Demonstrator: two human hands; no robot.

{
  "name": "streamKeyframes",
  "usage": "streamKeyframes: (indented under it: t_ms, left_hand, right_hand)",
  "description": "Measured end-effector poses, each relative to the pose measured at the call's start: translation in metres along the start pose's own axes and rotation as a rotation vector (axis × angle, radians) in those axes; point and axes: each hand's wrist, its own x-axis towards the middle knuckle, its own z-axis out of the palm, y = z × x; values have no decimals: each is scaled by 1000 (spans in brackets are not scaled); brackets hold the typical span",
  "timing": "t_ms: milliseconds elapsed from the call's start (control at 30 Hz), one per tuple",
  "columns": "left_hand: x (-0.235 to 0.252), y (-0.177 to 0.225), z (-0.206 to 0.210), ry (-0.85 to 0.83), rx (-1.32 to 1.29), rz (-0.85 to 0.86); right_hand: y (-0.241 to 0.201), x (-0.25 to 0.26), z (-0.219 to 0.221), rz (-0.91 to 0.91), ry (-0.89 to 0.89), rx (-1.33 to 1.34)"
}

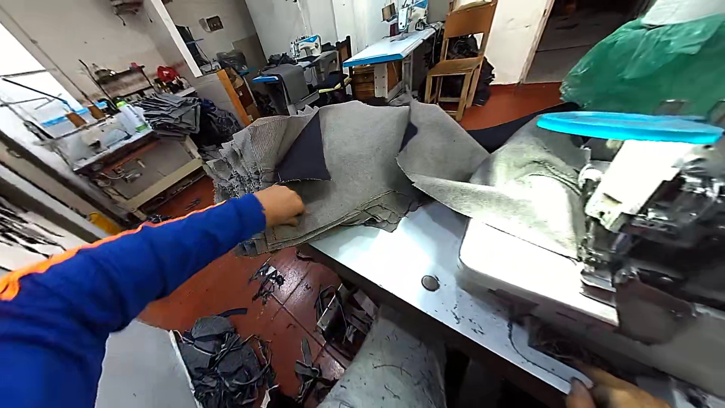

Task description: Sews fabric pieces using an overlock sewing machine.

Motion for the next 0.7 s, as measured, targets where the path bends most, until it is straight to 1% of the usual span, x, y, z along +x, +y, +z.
streamKeyframes:
  t_ms: [33, 100, 133, 167, 200, 267, 300, 333, 367, 400, 433, 467, 500, 533, 567, 600, 633, 700]
  left_hand:
    - [10, 3, -4, -68, 62, 19]
    - [23, 4, -3, -103, 113, 45]
    - [23, 2, -7, -95, 77, 32]
    - [20, -2, -13, -41, -11, 17]
    - [15, -7, -18, 63, -162, 8]
    - [-2, -4, -35, 325, -601, 10]
    - [-11, 10, -44, 419, -875, 21]
    - [-19, 34, -54, 453, -1149, 41]
    - [-24, 67, -64, 447, -1351, 75]
    - [-26, 104, -72, 414, -1478, 113]
    - [-23, 141, -77, 368, -1547, 157]
    - [-16, 173, -81, 341, -1553, 202]
    - [-4, 199, -83, 345, -1468, 249]
    - [9, 217, -86, 387, -1289, 304]
    - [23, 227, -88, 458, -1032, 367]
    - [34, 231, -92, 512, -781, 446]
    - [45, 230, -95, 546, -597, 525]
    - [59, 220, -98, 599, -400, 677]
  right_hand:
    - [2, -1, -4, -9, -39, 34]
    - [6, -5, -10, -15, -77, 105]
    - [7, -7, -13, -1, -81, 157]
    - [7, -8, -16, 26, -75, 225]
    - [5, -10, -19, 63, -57, 302]
    - [-1, -10, -27, 115, -39, 476]
    - [-8, -6, -30, 126, -56, 583]
    - [-20, 1, -33, 146, -95, 717]
    - [-36, 11, -34, 182, -151, 869]
    - [-54, 23, -32, 238, -197, 1028]
    - [-72, 36, -26, 305, -232, 1169]
    - [-88, 48, -18, 391, -236, 1294]
    - [-103, 59, -11, 509, -229, 1402]
    - [-116, 72, -8, 659, -211, 1488]
    - [-128, 87, -9, 834, -174, 1531]
    - [-135, 100, -11, 981, -130, 1546]
    - [-140, 111, -11, 1093, -81, 1554]
    - [-143, 124, -9, 1254, -9, 1560]
